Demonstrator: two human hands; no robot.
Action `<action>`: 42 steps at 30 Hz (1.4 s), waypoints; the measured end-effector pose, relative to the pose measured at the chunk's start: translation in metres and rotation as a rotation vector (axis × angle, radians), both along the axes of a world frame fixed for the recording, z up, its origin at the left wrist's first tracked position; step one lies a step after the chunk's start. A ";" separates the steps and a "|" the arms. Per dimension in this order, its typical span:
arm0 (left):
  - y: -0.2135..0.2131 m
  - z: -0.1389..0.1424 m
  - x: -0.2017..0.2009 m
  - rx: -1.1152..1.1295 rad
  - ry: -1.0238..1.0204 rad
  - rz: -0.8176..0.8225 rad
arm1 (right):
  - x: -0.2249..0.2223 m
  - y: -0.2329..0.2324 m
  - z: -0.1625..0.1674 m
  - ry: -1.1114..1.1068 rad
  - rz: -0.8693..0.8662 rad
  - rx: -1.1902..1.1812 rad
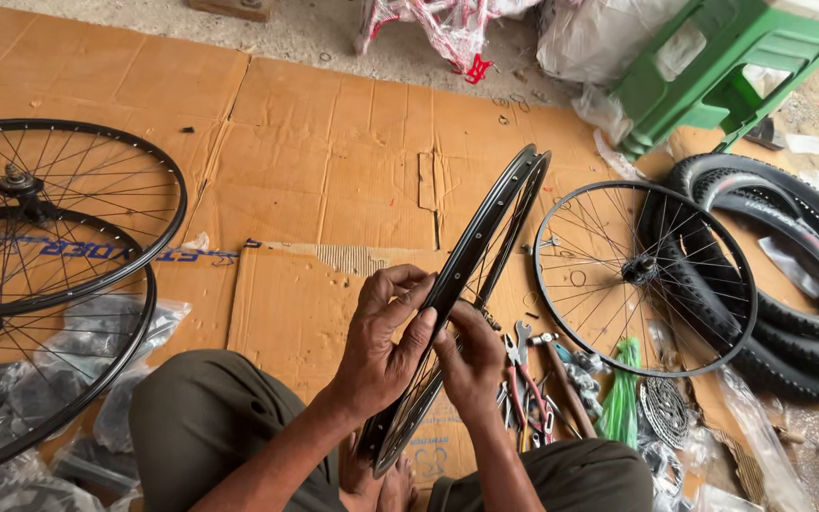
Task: The person is assembling a bicycle wheel by hand, inserting small white plastic spacers into the rim holes. They rotate the wheel to access different sections and continue the process of placing spacers into the rim.
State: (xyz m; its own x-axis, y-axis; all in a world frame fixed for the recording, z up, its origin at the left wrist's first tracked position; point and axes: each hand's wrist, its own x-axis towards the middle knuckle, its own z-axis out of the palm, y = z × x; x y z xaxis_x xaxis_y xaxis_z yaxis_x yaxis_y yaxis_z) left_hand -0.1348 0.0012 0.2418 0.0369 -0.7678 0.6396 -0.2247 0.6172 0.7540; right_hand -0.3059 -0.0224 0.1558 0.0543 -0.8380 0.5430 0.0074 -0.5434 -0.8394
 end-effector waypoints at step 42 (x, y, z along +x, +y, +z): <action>0.016 -0.018 -0.009 0.015 0.066 -0.132 | -0.036 -0.009 -0.046 -0.018 0.145 0.305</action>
